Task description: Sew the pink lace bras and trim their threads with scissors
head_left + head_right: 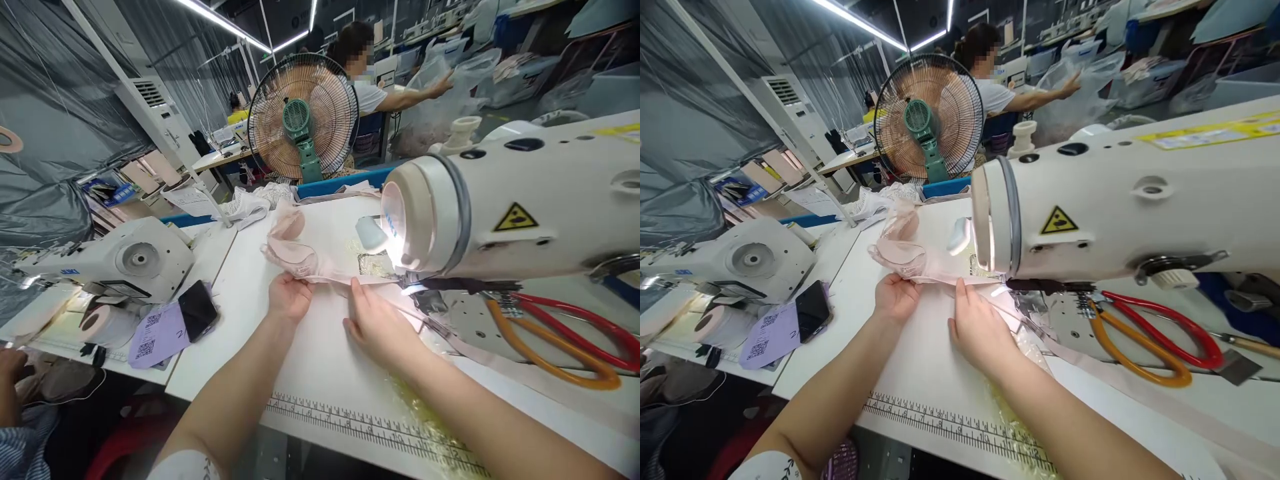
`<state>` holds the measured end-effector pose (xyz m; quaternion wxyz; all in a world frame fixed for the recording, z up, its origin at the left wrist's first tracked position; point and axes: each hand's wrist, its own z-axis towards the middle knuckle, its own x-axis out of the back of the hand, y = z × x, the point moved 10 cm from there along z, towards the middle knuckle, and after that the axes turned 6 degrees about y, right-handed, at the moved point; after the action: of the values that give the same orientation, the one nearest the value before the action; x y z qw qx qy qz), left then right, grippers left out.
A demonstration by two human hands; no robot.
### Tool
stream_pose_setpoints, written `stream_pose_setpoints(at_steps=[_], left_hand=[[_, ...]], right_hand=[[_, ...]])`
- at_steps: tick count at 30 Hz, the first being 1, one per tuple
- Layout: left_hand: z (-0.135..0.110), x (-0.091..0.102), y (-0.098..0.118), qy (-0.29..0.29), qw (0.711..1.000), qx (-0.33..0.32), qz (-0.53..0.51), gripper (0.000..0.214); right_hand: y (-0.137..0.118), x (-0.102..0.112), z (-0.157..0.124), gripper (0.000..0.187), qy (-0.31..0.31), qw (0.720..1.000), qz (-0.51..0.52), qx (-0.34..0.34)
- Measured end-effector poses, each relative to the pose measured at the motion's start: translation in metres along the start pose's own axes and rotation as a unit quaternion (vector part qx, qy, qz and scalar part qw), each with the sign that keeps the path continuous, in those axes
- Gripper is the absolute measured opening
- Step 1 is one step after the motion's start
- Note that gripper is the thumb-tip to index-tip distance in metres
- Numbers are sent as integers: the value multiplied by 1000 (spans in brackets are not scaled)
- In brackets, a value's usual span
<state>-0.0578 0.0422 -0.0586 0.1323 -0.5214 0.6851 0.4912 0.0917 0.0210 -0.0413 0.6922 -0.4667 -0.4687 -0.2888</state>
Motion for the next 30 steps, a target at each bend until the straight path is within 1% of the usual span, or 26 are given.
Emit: stream_pose_setpoints(at_steps=[3,8,12,19,23,25,27,29,30], left_hand=[[2,0,0,4,1000,-5,10,25],[2,-4,0,-6,999,-16,28,36],[2,-6,0,-22,999,-30,40,34],[3,-11,4,-57,996,-54,50,29],[9,-5,5,-39,995,-61,66,31],[9,-5,11,-38,989,-86,111,31],[2,-13,22,-57,973,-132,180,25],[-10,-24,32,-81,947,-171,258,17],[-17,-31,35,-92,930,-186,303,14]], right_hand=[[-4,0,0,67,17,999,-5,30],[-7,-2,1,66,34,998,-11,61],[-7,-1,0,63,34,997,-13,73],[-8,-1,0,60,11,997,-18,77],[-11,0,2,61,-11,997,-29,74],[-16,6,0,59,-21,996,-35,84],[-21,14,-10,49,-46,992,-37,110],[-21,24,-30,21,-92,984,-33,147],[-16,30,-43,8,-113,980,-22,163]])
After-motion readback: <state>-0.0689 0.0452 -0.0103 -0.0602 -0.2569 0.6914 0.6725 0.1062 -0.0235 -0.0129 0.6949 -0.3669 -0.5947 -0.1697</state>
